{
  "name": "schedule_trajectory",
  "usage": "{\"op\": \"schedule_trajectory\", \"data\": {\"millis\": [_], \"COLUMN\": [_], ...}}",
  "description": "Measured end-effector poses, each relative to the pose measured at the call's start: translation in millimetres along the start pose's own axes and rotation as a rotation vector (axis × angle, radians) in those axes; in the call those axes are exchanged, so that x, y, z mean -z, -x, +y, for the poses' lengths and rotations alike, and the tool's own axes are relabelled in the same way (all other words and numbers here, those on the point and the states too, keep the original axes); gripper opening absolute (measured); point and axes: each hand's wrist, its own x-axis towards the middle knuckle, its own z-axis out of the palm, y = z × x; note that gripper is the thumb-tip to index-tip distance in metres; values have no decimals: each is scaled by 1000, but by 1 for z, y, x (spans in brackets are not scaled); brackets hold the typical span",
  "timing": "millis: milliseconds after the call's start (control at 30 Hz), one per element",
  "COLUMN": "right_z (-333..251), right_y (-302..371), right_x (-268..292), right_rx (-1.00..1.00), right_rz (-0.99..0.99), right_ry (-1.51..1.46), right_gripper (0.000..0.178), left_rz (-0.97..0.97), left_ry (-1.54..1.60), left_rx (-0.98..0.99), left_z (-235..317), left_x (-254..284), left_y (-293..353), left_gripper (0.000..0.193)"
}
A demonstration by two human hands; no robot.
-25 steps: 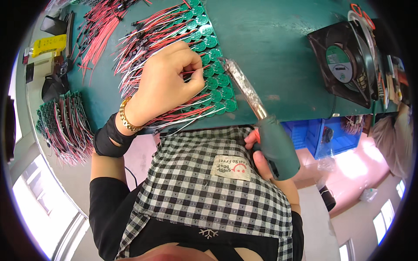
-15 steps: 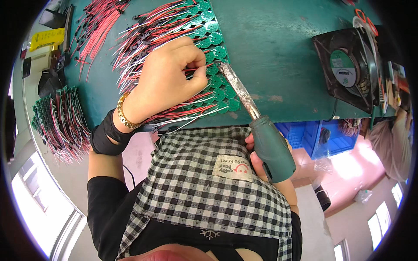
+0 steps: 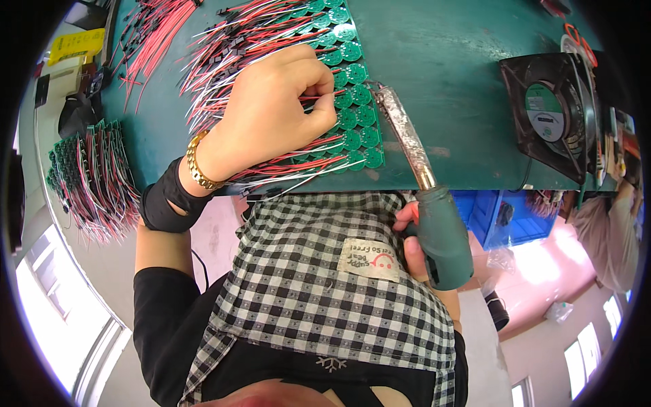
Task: The person solders wires onto circuit boards by positioning the wire ends on the board terminals and applying a soldering iron.
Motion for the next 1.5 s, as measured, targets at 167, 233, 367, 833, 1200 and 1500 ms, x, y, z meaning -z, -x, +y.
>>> {"op": "schedule_trajectory", "data": {"millis": [167,233,367,833,1200,1500], "right_z": [8,9,8,7,5,7], "right_y": [0,1,0,-5,-5,-2], "right_x": [3,0,0,11,11,-3], "right_rx": [42,58,8,79,-47,53], "right_rz": [-58,-13,-14,-216,-235,35], "right_ry": [2,-45,-39,57,-10,-51], "right_gripper": [39,39,41,36,32,39], "left_rz": [-5,-5,-1,59,133,81], "left_ry": [-16,-16,-28,-119,-136,-90], "left_rx": [16,13,-11,-6,-76,-11], "left_z": [1,1,0,7,4,3], "left_x": [1,-1,-4,-8,-14,-12], "left_y": [1,1,3,4,6,2], "left_gripper": [7,7,9,9,12,11]}}
